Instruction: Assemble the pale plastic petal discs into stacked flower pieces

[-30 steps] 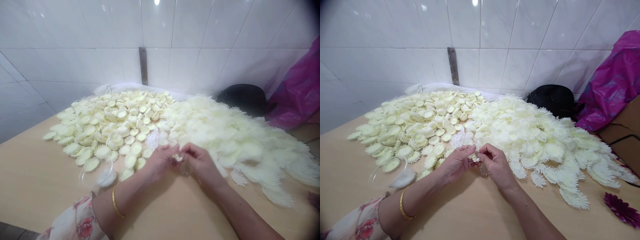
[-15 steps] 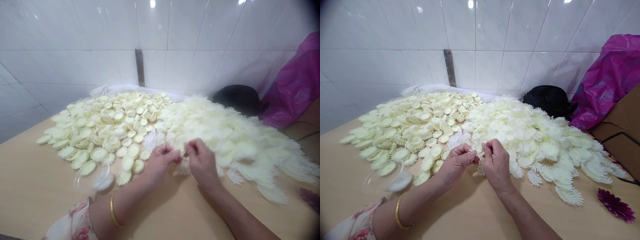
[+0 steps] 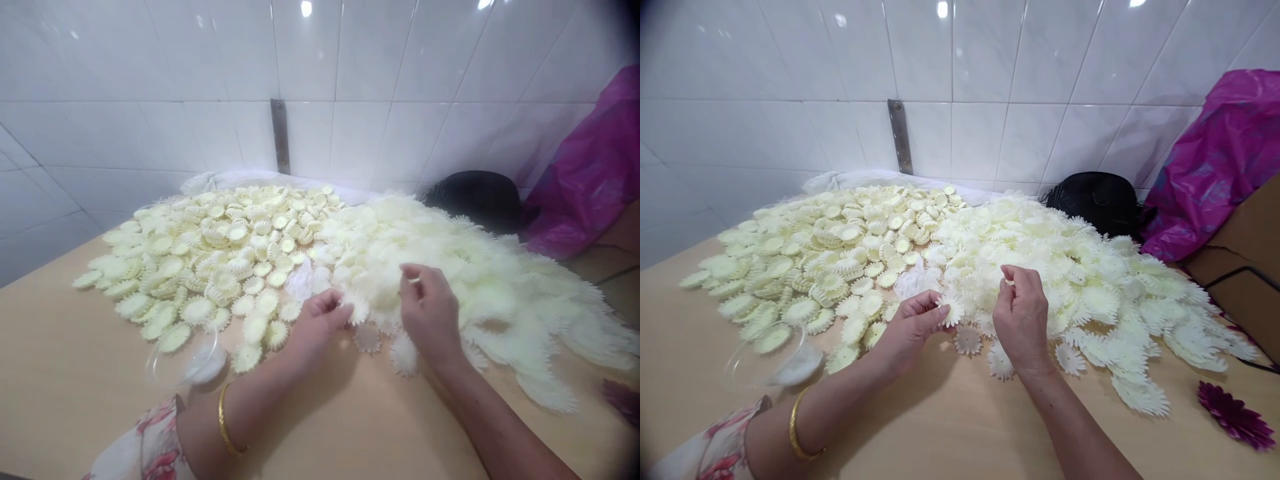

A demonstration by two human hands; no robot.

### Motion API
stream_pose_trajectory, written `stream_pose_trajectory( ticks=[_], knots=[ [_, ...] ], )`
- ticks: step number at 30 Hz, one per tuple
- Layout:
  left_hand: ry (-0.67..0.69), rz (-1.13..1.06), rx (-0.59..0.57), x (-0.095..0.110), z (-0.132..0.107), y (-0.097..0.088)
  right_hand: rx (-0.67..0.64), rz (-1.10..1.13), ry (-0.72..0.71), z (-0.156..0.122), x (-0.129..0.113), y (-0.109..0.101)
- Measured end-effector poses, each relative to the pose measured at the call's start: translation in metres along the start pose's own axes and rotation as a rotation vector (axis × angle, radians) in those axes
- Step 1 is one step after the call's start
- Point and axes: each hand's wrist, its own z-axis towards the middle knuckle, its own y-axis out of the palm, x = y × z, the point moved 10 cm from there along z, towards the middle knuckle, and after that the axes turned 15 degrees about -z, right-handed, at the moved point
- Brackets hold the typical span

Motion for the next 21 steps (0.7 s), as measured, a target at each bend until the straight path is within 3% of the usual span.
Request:
stream_pose_trajectory(
  ticks=[3, 6, 11, 15, 18, 21],
  knots=[
    [-0.055, -0.070, 0.064, -0.008, 0.001, -0.006, 0.019, -0.009, -0.052, -0.004, -0.009, -0.002],
    [-0.069, -0.079, 0.046, -0.009, 0.000, -0.003, -0.044, 0.074, -0.074, -0.008, -0.020, 0.000],
    [-0.021, -0.089, 0.049, -0.002, 0.002, -0.007, -0.361, 0.345, -0.104, -0.024, -0.044, 0.027],
    [-0.016, -0.136, -0.029, -0.003, 0.008, -0.004, -0.720, 0.660, 0.075, -0.044, -0.044, 0.063],
    [-0.029, -0.147, -0.095, -0.006, 0.010, 0.001, -0.807, 0.774, 0.213, -0.051, -0.039, 0.073],
    [-0.027, -0.099, -0.152, -0.004, 0.008, 0.007, -0.817, 0.775, 0.238, -0.052, -0.039, 0.071]
  ],
)
